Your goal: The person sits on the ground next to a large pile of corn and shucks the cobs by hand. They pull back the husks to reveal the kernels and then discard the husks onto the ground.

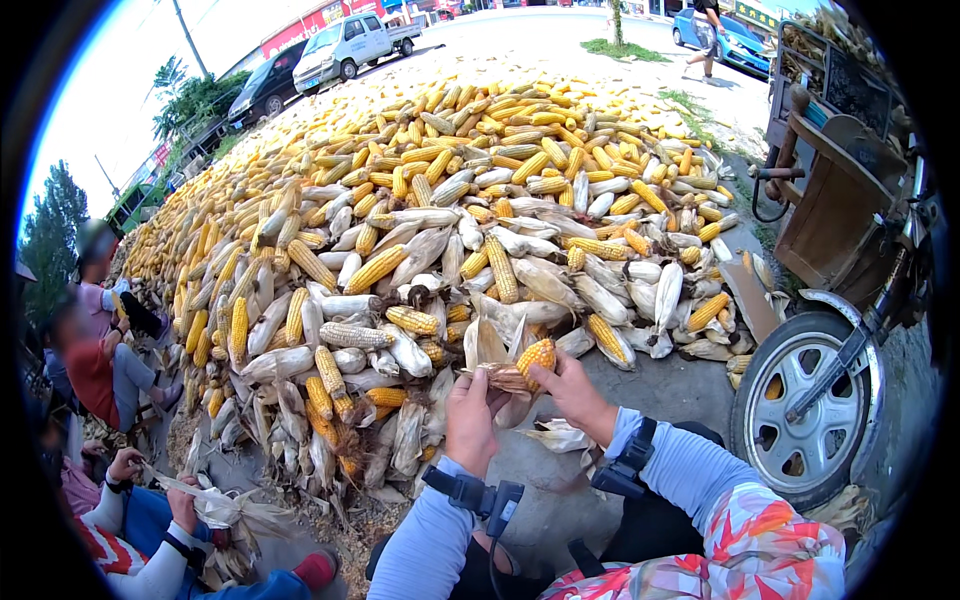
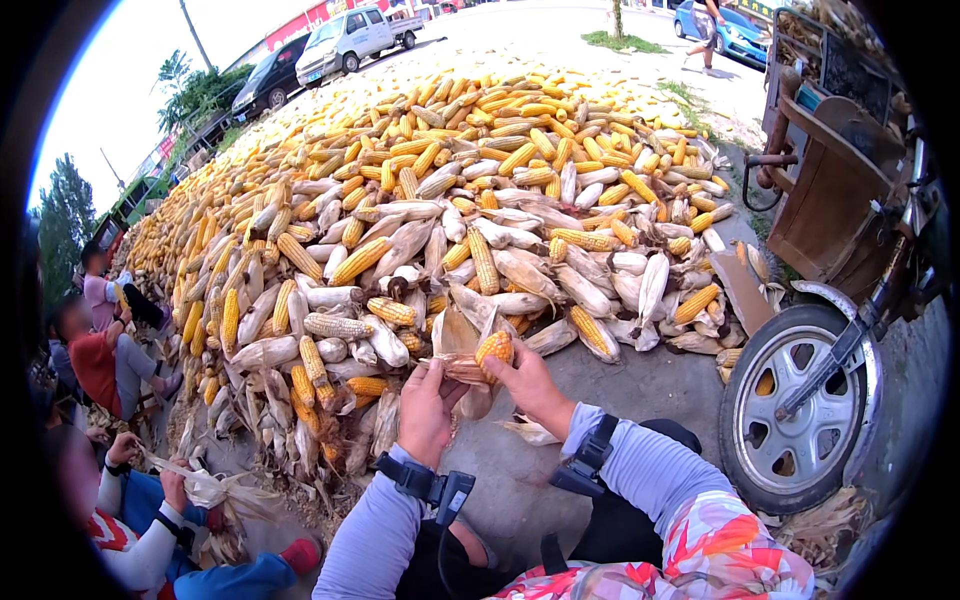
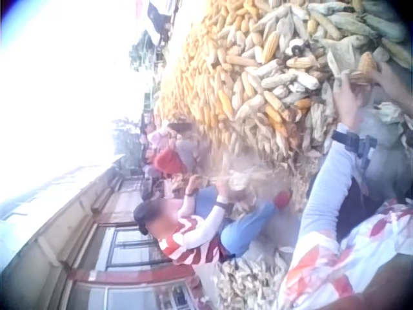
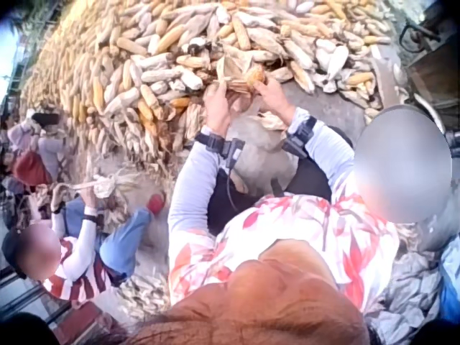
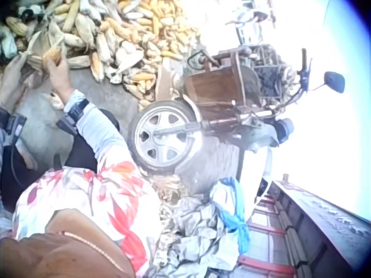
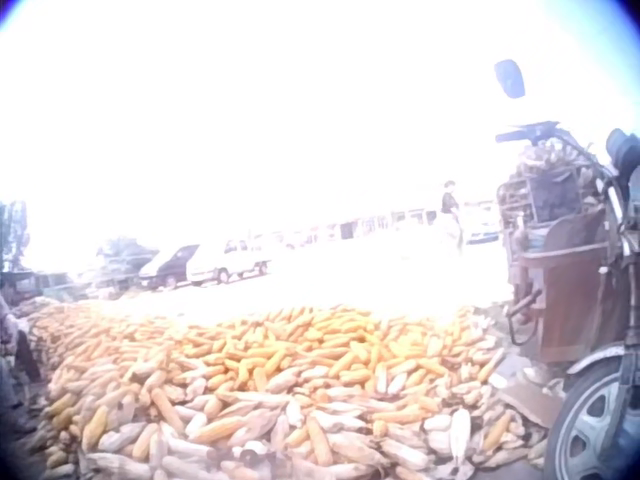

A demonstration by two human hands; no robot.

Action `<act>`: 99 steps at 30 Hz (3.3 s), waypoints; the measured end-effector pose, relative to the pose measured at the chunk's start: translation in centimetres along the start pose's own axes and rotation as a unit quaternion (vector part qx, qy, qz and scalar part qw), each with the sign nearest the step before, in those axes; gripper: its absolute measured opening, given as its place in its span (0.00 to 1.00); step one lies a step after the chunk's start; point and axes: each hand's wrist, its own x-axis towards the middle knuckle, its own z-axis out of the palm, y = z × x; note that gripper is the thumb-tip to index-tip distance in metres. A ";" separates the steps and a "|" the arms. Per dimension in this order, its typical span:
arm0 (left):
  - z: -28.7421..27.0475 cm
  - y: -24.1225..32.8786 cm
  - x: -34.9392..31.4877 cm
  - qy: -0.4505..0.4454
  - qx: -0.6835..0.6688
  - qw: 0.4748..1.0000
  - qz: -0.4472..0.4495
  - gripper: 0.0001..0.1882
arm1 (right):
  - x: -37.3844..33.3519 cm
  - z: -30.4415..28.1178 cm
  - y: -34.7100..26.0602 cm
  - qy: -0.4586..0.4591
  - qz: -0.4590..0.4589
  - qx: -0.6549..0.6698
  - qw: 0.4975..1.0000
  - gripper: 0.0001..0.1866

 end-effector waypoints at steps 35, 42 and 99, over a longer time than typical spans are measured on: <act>-6.9 0.6 2.3 0.126 0.251 0.950 0.138 0.25 | 3.9 -7.7 -3.7 0.248 -0.143 -0.020 0.958 0.16; 0.3 -1.8 -1.1 -0.135 0.494 0.817 0.264 0.33 | 2.6 -5.0 -0.9 0.169 -0.101 -0.096 0.976 0.21; -1.9 -0.8 -0.8 -0.133 0.193 0.971 0.043 0.15 | -1.0 -0.8 -2.5 -0.240 -0.068 -0.410 0.878 0.12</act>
